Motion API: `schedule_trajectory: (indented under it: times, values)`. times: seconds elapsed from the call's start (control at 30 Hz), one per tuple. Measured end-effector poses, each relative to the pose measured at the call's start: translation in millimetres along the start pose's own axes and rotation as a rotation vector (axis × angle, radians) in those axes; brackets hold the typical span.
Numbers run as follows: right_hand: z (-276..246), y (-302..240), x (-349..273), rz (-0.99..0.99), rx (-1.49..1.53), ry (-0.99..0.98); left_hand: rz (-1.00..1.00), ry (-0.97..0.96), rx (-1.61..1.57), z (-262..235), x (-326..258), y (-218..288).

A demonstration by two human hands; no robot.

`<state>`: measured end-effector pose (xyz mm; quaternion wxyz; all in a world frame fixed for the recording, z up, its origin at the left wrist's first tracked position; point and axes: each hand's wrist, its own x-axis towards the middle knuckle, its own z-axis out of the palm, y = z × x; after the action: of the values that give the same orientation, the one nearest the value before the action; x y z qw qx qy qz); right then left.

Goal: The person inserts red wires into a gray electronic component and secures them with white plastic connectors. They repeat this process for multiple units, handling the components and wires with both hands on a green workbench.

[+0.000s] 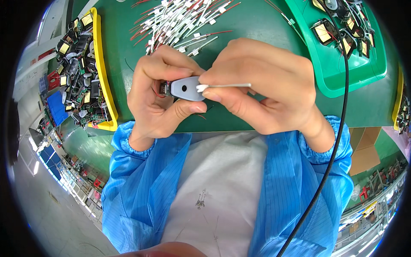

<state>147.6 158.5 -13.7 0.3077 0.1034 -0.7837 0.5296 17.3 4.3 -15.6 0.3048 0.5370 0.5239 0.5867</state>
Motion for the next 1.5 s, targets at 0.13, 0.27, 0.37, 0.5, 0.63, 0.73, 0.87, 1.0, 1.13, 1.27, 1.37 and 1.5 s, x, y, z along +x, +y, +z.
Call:
schedule_trajectory:
  times: [0.13, 0.27, 0.37, 0.5, 0.63, 0.73, 0.87, 1.0, 1.13, 1.27, 1.37, 1.5]
  values:
    - [6, -4, 0, 0.025, -0.072, 0.072, -0.012, 0.074, -0.013, 6, -2, 0]
    - [15, -2, -4, -0.062, -0.127, 0.160, -0.035, 0.093, -0.040, 6, -2, 2]
    - [14, 2, -8, -0.034, -0.087, 0.119, -0.067, 0.069, -0.035, 4, -3, 3]
    - [7, -5, -5, 0.173, 0.128, 0.004, -0.016, -0.061, 0.037, -7, -2, 4]
    - [10, -5, -4, 0.131, 0.146, 0.089, 0.032, -0.040, -0.013, -4, 2, 5]
    - [12, -2, -3, 0.035, 0.050, 0.133, -0.049, 0.061, -0.097, 6, -2, 3]
    - [15, 1, -1, -0.015, -0.053, 0.137, -0.122, 0.128, -0.098, 11, -4, 5]
    - [17, -1, -1, 0.032, -0.078, 0.138, -0.128, 0.139, -0.026, 10, -5, 3]
    - [12, -3, -2, 0.138, 0.005, 0.079, -0.016, 0.057, 0.119, 5, -5, 1]
    - [6, -4, -2, 0.200, 0.078, 0.043, -0.042, 0.028, 0.043, 4, -4, 2]
    - [2, -4, -1, 0.264, 0.109, 0.023, -0.066, 0.055, -0.003, 7, -3, 0]
    - [-4, -8, 3, 0.361, -0.029, -0.033, -0.154, 0.199, -0.098, 16, 0, 2]
